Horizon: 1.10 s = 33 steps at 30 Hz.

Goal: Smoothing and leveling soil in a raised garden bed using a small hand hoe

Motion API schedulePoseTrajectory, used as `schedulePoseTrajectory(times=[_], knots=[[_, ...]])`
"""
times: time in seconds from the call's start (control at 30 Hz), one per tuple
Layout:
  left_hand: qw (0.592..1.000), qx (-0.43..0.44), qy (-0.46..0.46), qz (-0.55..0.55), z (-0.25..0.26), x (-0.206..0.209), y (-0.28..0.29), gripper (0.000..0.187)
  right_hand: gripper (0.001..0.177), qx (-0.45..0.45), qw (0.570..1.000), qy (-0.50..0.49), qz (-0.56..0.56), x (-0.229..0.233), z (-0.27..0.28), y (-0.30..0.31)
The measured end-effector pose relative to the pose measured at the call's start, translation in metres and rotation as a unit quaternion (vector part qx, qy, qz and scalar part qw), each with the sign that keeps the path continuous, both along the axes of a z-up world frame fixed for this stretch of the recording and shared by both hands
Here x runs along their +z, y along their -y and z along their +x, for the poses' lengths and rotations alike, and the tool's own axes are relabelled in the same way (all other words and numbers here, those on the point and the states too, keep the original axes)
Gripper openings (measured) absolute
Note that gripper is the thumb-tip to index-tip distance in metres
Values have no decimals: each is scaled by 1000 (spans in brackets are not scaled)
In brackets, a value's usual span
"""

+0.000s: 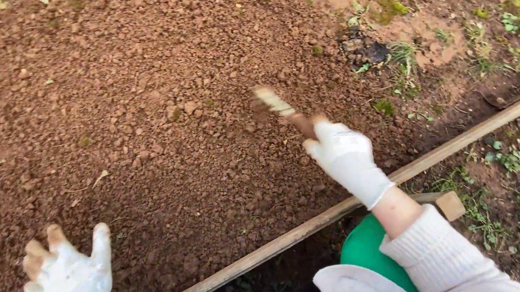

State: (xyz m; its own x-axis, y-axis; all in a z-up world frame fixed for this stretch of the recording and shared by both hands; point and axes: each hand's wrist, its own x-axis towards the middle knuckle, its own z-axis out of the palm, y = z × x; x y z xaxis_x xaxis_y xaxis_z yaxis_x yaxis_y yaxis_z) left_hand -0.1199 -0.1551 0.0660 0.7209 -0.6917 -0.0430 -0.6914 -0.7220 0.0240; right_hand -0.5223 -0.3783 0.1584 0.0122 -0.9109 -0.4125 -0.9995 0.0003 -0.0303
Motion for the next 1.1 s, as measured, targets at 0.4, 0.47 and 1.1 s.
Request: schedulePoseTrajectory(times=[0.4, 0.47, 1.1], knots=[[1000, 9, 4, 12, 2, -29, 8, 99, 34, -171, 981, 60, -67, -22, -10, 58], [1000, -17, 16, -17, -12, -19, 18, 92, 32, -173, 981, 57, -69, -22, 9, 52], [994, -55, -56, -81, -53, 3, 75, 93, 42, -372, 881, 281, -81, -104, -33, 122]])
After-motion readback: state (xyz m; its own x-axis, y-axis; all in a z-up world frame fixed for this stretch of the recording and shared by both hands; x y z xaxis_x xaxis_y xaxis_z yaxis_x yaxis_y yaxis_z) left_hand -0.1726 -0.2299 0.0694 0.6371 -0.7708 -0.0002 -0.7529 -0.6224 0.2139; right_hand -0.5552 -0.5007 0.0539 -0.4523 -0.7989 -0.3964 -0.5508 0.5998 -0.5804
